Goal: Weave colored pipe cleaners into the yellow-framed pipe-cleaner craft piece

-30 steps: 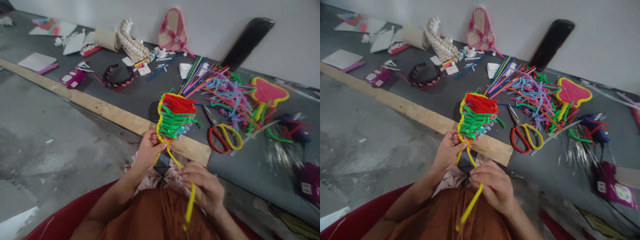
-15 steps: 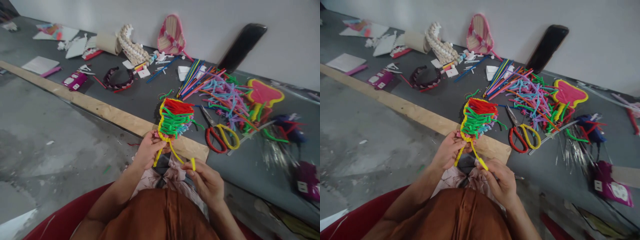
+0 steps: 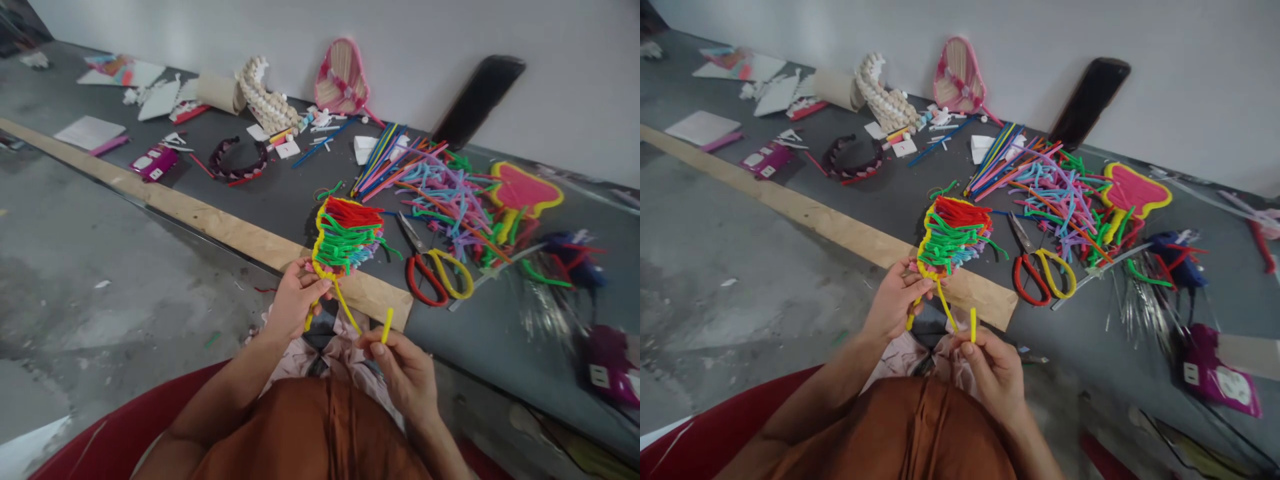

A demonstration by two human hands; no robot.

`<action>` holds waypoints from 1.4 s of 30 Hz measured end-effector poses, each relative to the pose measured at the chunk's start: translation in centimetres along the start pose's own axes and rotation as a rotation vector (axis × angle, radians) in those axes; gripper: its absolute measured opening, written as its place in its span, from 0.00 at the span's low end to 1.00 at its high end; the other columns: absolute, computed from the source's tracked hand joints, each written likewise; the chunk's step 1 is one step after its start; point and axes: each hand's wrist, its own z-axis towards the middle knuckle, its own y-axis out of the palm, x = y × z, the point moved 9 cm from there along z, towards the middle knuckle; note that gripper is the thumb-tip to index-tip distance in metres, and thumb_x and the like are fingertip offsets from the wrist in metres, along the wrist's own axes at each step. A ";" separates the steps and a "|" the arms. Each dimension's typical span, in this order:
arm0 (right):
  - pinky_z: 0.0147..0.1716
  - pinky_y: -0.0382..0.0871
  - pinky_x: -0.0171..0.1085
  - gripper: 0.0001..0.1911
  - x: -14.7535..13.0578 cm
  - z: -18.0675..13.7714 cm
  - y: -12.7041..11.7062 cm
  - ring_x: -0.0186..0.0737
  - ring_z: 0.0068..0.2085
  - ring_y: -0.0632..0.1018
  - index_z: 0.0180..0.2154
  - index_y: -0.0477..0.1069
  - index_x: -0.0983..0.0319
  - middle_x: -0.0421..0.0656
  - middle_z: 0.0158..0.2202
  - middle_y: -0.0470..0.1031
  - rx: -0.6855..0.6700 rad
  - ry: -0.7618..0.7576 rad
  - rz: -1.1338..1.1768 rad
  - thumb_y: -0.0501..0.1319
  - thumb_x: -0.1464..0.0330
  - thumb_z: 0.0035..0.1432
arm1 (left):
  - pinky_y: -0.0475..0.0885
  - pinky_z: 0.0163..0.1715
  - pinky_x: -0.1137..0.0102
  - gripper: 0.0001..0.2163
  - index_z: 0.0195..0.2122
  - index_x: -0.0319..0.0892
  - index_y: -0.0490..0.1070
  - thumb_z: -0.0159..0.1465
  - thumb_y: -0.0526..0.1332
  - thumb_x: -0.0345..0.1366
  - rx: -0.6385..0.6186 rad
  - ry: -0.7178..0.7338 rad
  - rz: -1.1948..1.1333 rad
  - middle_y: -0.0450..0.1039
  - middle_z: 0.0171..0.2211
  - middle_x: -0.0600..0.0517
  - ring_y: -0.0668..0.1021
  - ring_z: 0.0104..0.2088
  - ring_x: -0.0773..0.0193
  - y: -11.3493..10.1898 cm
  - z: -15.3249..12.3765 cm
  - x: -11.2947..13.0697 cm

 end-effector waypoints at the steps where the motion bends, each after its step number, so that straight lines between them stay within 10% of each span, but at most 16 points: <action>1: 0.28 0.76 0.33 0.08 -0.1 0.0 0.3 0.36 0.27 0.79 0.36 0.78 0.58 0.41 0.28 0.81 -0.018 -0.002 0.000 0.60 0.64 0.63 | 0.61 0.10 0.83 0.24 0.45 0.44 0.61 0.51 0.72 0.34 0.009 0.004 0.003 0.77 0.29 0.55 0.76 0.22 0.69 0.0 0.0 0.0; 14: 0.30 0.75 0.34 0.11 1.1 -0.6 2.3 0.37 0.29 0.80 0.48 0.70 0.57 0.41 0.31 0.82 -0.077 0.093 0.082 0.57 0.63 0.66 | 0.63 0.11 0.80 0.21 0.41 0.44 0.61 0.50 0.70 0.38 0.072 -0.035 -0.063 0.77 0.31 0.54 0.77 0.23 0.67 0.0 -0.2 0.0; 21: 0.32 0.70 0.34 0.07 -3.8 2.1 0.2 0.37 0.32 0.77 0.29 0.73 0.59 0.42 0.29 0.77 0.050 -0.173 -0.226 0.61 0.68 0.61 | 0.60 0.12 0.82 0.22 0.40 0.43 0.61 0.49 0.72 0.37 0.065 -0.050 -0.031 0.76 0.28 0.55 0.74 0.19 0.72 -0.3 -0.4 -0.5; 25: 0.20 0.57 0.31 0.16 -1.2 3.6 0.5 0.30 0.21 0.64 0.21 0.68 0.61 0.36 0.18 0.64 -0.078 0.142 -0.156 0.63 0.62 0.58 | 0.65 0.16 0.80 0.26 0.43 0.44 0.61 0.48 0.73 0.34 0.106 0.030 -0.024 0.77 0.28 0.56 0.77 0.23 0.68 -0.9 -0.4 -0.7; 31: 0.10 0.43 0.26 0.22 4.0 1.5 6.3 0.22 0.11 0.52 0.23 0.61 0.60 0.30 0.12 0.61 -0.229 0.760 0.604 0.68 0.53 0.49 | 0.75 0.31 0.74 0.24 0.44 0.44 0.61 0.51 0.72 0.35 0.107 0.193 0.092 0.79 0.29 0.55 0.81 0.30 0.66 -0.9 -1.2 -0.4; 42: 0.10 0.55 0.21 0.20 2.7 3.2 9.7 0.20 0.13 0.61 0.26 0.67 0.63 0.33 0.17 0.70 -0.035 0.768 1.034 0.72 0.57 0.47 | 0.73 0.27 0.73 0.23 0.42 0.46 0.62 0.50 0.72 0.39 0.198 0.287 0.129 0.77 0.30 0.56 0.80 0.28 0.65 -1.7 -1.8 -0.1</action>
